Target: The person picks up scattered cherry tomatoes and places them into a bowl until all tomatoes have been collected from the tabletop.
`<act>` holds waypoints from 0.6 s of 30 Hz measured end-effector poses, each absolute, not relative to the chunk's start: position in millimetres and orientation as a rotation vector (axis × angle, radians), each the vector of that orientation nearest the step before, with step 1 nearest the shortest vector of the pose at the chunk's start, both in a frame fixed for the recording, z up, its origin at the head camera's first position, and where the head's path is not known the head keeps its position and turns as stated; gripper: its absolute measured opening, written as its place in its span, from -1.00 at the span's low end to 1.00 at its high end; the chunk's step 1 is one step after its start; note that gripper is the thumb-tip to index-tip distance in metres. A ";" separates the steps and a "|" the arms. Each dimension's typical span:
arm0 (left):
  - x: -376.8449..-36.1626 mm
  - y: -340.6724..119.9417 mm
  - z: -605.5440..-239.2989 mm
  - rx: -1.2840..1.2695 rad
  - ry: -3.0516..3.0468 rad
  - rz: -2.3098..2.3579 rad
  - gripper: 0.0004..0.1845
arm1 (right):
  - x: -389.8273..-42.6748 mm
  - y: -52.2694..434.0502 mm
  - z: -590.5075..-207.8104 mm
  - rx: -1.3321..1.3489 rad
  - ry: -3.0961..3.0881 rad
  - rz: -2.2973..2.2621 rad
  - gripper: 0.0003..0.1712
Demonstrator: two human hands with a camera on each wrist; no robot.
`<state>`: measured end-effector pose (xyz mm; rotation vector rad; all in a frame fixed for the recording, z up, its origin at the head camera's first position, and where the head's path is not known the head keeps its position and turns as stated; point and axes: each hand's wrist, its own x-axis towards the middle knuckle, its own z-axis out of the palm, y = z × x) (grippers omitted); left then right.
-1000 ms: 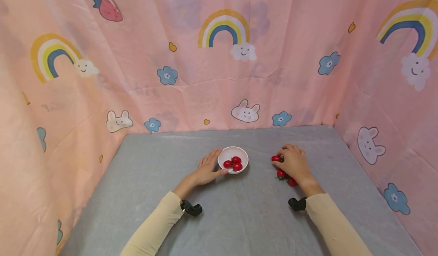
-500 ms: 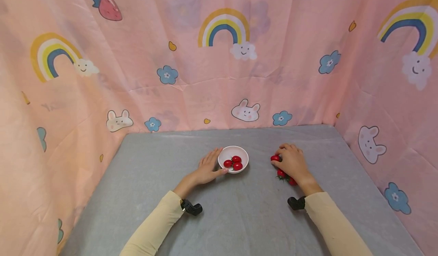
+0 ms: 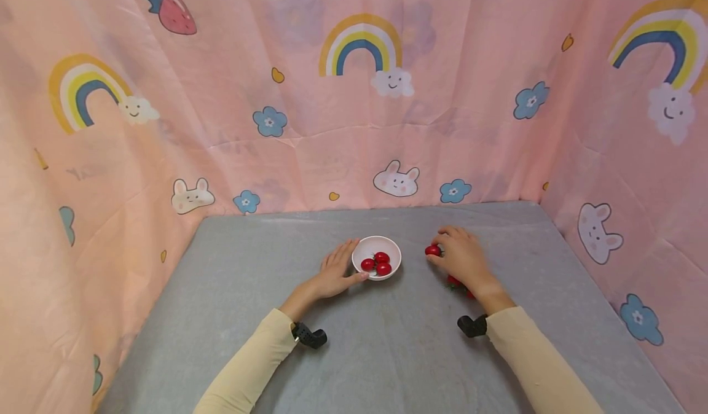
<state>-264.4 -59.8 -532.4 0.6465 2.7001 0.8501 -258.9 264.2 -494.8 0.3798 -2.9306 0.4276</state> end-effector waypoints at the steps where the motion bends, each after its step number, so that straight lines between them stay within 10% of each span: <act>1: -264.4 -59.6 -532.7 0.646 2.700 0.851 -0.02 | -259.2 261.1 -492.8 0.388 -2.930 0.419 -0.56; 18: -263.8 -59.1 -532.6 0.640 2.705 0.861 -0.02 | -271.0 201.6 -467.2 0.557 -2.833 0.373 -0.56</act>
